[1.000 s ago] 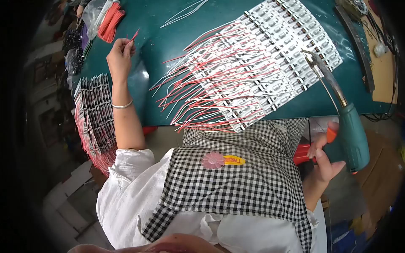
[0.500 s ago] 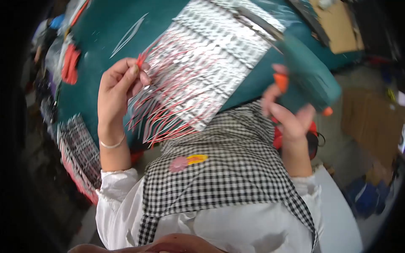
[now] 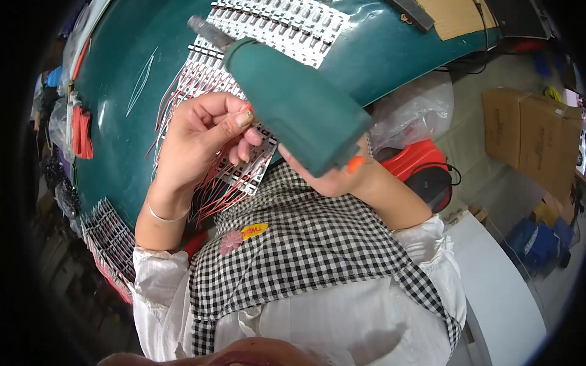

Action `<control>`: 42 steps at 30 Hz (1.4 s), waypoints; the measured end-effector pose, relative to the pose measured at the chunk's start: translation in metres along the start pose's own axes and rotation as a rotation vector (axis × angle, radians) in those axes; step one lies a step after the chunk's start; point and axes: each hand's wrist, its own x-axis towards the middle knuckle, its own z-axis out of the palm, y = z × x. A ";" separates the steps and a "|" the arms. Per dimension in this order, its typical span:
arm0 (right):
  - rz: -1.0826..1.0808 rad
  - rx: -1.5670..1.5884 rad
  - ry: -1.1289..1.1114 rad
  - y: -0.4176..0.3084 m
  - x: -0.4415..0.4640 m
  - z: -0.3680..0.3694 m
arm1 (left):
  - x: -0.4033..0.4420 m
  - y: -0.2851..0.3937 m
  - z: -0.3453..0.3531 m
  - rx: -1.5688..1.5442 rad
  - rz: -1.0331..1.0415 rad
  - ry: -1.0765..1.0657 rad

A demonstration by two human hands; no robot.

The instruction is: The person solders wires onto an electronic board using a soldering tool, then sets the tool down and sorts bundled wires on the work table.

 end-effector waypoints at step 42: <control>0.490 0.237 0.138 -0.022 -0.095 -0.025 | 0.022 -0.052 0.002 1.135 0.863 0.493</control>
